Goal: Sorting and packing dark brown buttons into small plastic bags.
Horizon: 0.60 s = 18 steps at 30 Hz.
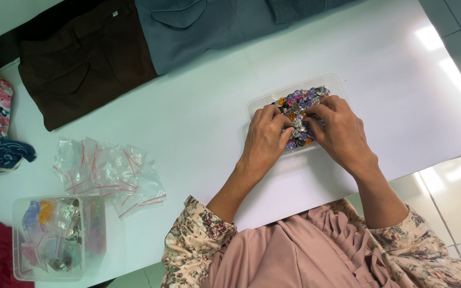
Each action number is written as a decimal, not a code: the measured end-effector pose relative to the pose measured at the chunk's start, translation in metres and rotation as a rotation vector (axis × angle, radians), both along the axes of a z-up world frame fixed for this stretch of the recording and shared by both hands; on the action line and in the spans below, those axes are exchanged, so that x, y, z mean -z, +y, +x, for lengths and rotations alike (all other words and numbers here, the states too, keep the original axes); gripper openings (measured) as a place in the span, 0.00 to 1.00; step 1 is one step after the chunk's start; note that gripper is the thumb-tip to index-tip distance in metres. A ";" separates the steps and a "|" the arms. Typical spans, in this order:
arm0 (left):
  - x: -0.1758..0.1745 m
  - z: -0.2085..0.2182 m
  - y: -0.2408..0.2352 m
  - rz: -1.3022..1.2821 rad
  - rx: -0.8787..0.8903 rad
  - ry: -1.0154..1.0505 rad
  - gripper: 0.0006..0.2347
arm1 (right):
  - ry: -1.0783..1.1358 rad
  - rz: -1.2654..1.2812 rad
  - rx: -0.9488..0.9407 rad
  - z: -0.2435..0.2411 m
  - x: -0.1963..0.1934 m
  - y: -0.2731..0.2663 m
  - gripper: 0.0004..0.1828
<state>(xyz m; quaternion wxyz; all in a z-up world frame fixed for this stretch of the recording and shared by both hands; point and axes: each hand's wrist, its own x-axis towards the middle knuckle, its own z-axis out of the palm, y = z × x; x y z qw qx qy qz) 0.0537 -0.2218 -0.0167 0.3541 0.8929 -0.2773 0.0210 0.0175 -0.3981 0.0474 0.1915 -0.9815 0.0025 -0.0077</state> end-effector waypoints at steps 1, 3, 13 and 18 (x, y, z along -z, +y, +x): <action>0.003 0.000 -0.001 0.001 -0.001 0.001 0.05 | 0.001 0.001 -0.001 -0.001 0.002 0.000 0.10; 0.007 0.002 -0.003 -0.006 -0.035 -0.062 0.05 | -0.072 0.053 0.025 -0.001 0.004 -0.002 0.07; 0.024 0.024 -0.036 -0.066 -0.066 -0.185 0.05 | -0.302 0.226 0.080 0.028 0.048 -0.044 0.03; 0.031 0.029 -0.041 -0.186 -0.088 -0.214 0.05 | -0.330 0.251 0.078 0.030 0.049 -0.043 0.03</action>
